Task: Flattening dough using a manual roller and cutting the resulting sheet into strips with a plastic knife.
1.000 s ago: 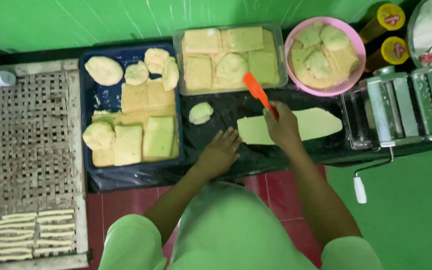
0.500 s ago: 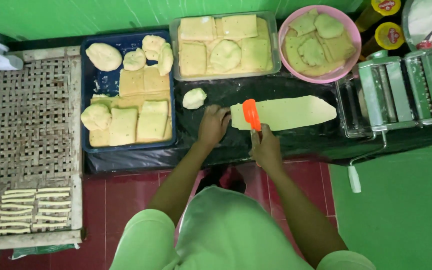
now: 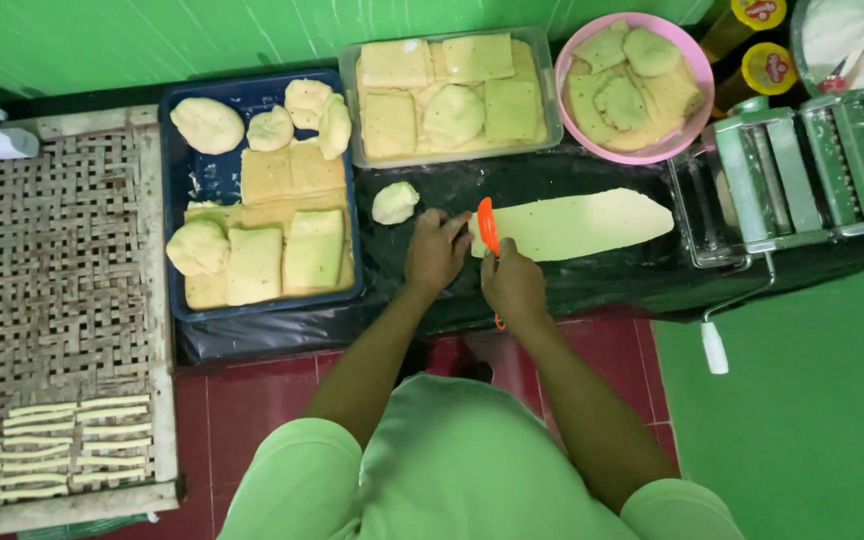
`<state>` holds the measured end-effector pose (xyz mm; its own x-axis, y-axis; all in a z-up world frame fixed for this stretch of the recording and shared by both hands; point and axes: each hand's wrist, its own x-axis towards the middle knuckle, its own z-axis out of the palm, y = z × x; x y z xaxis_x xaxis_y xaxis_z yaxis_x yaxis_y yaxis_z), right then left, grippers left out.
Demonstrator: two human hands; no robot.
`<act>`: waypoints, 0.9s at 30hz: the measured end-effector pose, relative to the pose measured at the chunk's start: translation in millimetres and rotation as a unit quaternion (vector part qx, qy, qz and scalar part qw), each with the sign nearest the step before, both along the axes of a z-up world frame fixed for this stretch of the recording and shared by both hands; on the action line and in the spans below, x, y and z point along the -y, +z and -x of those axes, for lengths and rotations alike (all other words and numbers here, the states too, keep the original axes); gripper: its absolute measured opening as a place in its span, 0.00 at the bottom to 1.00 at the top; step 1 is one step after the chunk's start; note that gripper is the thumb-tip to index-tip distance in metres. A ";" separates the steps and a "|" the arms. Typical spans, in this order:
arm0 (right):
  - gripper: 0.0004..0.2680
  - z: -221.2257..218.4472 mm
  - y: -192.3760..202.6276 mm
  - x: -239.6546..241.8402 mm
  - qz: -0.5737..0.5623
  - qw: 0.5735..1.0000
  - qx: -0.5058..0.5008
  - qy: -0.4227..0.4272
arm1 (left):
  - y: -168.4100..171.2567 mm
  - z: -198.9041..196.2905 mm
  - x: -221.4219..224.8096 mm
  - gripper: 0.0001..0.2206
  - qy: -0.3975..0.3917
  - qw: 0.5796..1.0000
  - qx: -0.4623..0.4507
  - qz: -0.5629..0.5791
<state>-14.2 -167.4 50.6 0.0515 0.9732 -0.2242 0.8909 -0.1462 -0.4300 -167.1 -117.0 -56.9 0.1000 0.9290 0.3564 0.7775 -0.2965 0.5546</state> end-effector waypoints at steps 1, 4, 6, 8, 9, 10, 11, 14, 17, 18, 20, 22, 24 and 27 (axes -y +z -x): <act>0.13 3.0 2.1 -0.4 -0.001 1.000 0.001 -0.003 | -1.1 0.5 -0.1 0.17 -0.003 1.000 0.001 -0.001; 0.12 10.4 6.5 -4.3 -0.004 1.000 -0.009 -0.002 | -2.3 1.6 -3.4 0.16 -0.007 0.999 0.011 -0.030; 0.12 12.2 5.8 -2.6 -0.005 1.000 0.010 -0.006 | -3.2 0.3 -0.9 0.16 -0.004 0.999 0.003 -0.036; 0.11 15.4 8.6 -2.2 -0.012 1.000 0.003 -0.009 | 1.2 0.5 -0.4 0.16 -0.006 0.999 0.006 -0.032; 0.11 17.4 10.3 -2.0 -0.020 1.000 -0.005 -0.009 | 3.8 1.2 -0.1 0.16 -0.007 1.000 0.008 -0.028; 0.11 18.8 9.9 -1.3 -0.020 1.000 -0.004 -0.011 | 2.6 1.6 -0.1 0.16 -0.008 1.000 0.009 -0.029; 0.11 19.8 9.4 -0.7 -0.020 1.000 0.003 -0.011 | 1.5 1.6 -0.3 0.16 -0.007 0.999 0.007 -0.035; 0.11 20.8 4.4 0.9 -0.025 1.000 0.011 -0.010 | 3.9 2.7 1.9 0.16 -0.010 0.999 0.011 -0.043; 0.10 23.0 7.9 0.6 -0.039 0.999 0.009 -0.008 | 8.7 2.8 1.6 0.16 -0.013 0.999 0.014 -0.045; 0.10 24.1 10.4 1.3 -0.046 0.999 0.007 -0.008 | 9.6 2.6 2.0 0.16 -0.014 0.999 0.013 -0.044; 0.09 24.0 11.1 2.2 -0.051 0.999 0.008 -0.007 | 11.6 2.8 1.6 0.16 -0.021 0.999 0.019 -0.044; 0.09 23.6 8.3 0.2 -0.056 0.998 0.009 -0.004 | 9.6 3.0 -1.4 0.15 -0.027 0.998 0.024 -0.045; 0.09 21.9 1.4 -0.5 -0.065 0.998 0.021 0.002 | 2.4 2.2 -2.1 0.16 -0.017 0.998 0.012 -0.053; 0.10 20.2 3.6 -1.6 -0.033 0.999 0.025 0.000 | 9.1 2.6 0.6 0.16 -0.019 0.998 0.031 -0.048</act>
<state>-34.3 -165.9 54.2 0.0601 0.9857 -0.1572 0.9115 -0.1184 -0.3939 -169.7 -117.6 -47.8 0.1096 0.8865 0.4496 0.7297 -0.3789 0.5691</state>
